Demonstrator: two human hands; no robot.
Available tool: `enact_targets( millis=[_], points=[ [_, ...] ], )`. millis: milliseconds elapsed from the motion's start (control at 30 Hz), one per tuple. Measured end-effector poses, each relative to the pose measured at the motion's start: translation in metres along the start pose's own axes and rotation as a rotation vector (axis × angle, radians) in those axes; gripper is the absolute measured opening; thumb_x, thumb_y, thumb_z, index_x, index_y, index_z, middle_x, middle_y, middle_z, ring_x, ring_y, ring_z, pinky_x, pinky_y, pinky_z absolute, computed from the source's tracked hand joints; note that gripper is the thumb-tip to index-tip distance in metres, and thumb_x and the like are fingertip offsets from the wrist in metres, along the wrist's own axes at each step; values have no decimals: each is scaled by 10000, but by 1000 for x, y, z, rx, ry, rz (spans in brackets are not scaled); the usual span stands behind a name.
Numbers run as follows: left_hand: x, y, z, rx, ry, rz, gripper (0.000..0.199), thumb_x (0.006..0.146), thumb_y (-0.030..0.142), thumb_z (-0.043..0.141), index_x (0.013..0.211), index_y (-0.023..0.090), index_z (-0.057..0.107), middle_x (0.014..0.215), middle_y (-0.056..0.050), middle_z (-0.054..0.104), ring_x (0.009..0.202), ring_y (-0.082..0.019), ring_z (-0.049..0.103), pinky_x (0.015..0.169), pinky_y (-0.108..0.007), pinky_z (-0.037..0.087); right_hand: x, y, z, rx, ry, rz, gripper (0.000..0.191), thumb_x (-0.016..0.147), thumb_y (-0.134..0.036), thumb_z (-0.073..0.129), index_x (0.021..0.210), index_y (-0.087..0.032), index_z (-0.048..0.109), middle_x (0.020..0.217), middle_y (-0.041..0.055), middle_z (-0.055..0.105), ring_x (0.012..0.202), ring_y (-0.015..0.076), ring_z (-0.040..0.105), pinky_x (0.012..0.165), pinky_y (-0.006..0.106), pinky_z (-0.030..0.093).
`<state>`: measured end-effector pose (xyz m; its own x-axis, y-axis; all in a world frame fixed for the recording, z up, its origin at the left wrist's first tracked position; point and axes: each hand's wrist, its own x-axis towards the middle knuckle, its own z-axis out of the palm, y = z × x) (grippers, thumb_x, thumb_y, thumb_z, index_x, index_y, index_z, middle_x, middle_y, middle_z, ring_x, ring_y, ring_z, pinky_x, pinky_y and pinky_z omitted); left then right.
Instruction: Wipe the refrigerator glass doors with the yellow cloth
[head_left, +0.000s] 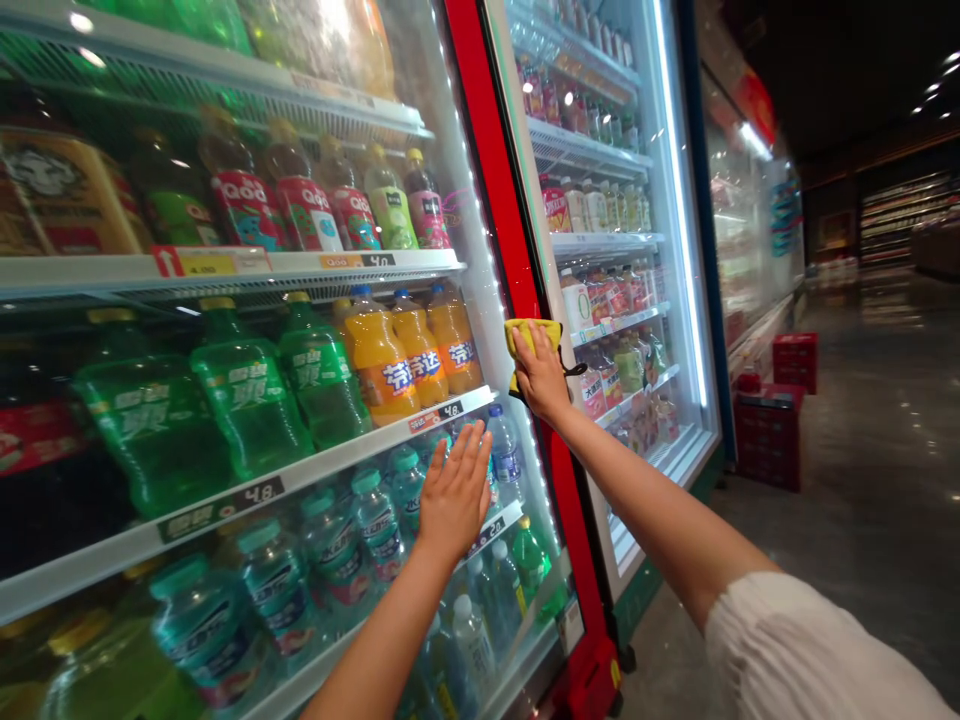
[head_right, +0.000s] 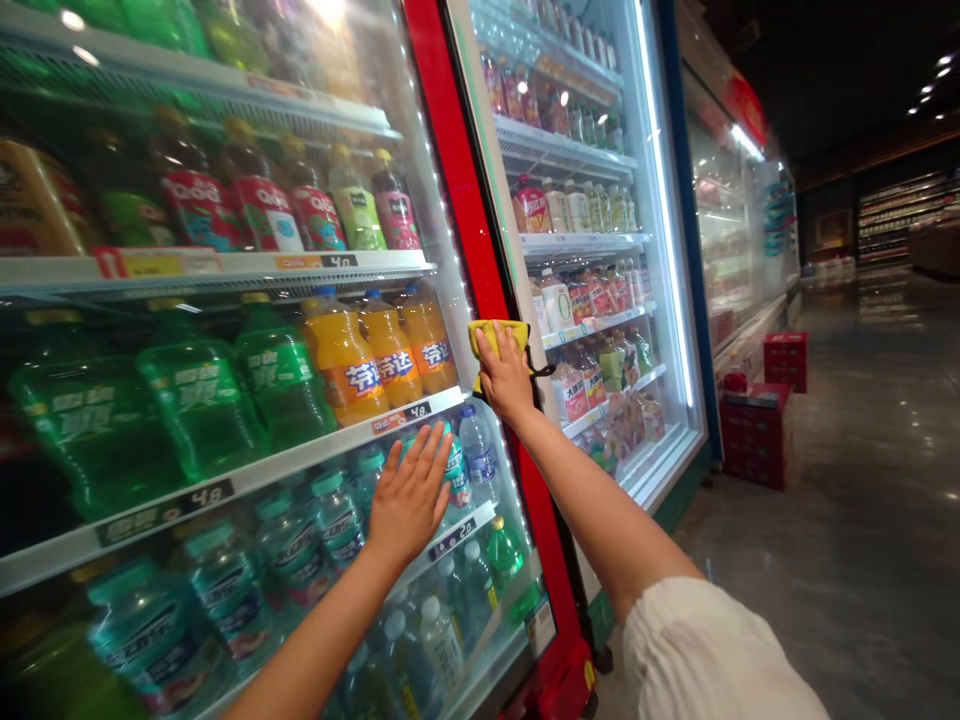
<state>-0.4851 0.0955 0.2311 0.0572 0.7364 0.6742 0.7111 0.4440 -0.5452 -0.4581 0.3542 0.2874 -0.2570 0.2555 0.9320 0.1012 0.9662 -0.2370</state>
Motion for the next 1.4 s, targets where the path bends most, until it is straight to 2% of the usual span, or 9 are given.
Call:
enact_targets(
  millis=[100,233,433,733,933,1067,1167,1233,1400],
  points=[
    [10,-4,-1,4,-5,-14,721,984,304,505,1636,159,236,1676,-80,266,1585,-214,180,1303,-416,-105,16,-1,-3,42,36,-17,744,935,-170,443,1644,-273,244,1724,81,196,1596,340,134,1222,639,288],
    [13,-5,-2,11,-14,-16,707,976,287,512,1626,147,272,1677,-87,261,1587,-226,169,1303,-420,-103,0,2,1,75,53,-17,747,942,-178,446,1645,-305,230,1731,56,182,1599,327,128,1228,624,287],
    [3,4,0,-17,-30,-27,737,970,249,508,1641,162,215,1681,-74,244,1591,-213,132,1304,-433,-103,-66,9,14,88,17,15,724,938,-148,444,1630,-293,287,1736,47,166,1600,297,145,1236,572,307],
    [-24,18,16,-40,-29,44,748,994,216,487,1650,194,126,1666,-54,261,1584,-185,139,1304,-427,-107,-186,17,35,166,-29,78,803,887,-74,479,1627,-323,289,1734,39,176,1598,304,161,1250,594,293],
    [-40,35,28,-75,-63,41,746,1000,190,458,1649,198,92,1665,-49,256,1579,-198,165,1303,-439,-110,-240,20,40,147,-93,92,877,882,-50,500,1647,-348,191,1745,38,103,1604,308,120,1235,591,330],
    [-45,38,33,-65,-59,52,756,1008,206,456,1647,193,52,1667,-52,249,1577,-214,181,1308,-446,-94,-267,21,45,121,-102,89,935,871,-9,486,1650,-372,118,1749,42,60,1603,310,118,1220,596,355],
    [-45,36,34,-58,-47,62,766,1006,212,461,1647,200,42,1669,-53,250,1577,-212,187,1314,-444,-72,-269,21,47,121,-79,77,919,890,-8,467,1647,-386,107,1749,44,60,1601,313,130,1214,608,358],
    [-45,35,32,-45,-39,68,770,1001,205,459,1648,201,42,1671,-53,249,1578,-211,185,1315,-447,-67,-254,22,45,129,-66,65,880,914,-29,461,1646,-385,126,1747,48,83,1600,314,140,1210,613,359],
    [-44,33,29,-19,-20,73,776,992,211,458,1647,176,44,1667,-58,269,1583,-190,158,1319,-431,-52,-176,21,29,156,-38,46,766,944,-114,488,1632,-355,251,1739,50,150,1598,315,153,1217,595,353]
  ],
)
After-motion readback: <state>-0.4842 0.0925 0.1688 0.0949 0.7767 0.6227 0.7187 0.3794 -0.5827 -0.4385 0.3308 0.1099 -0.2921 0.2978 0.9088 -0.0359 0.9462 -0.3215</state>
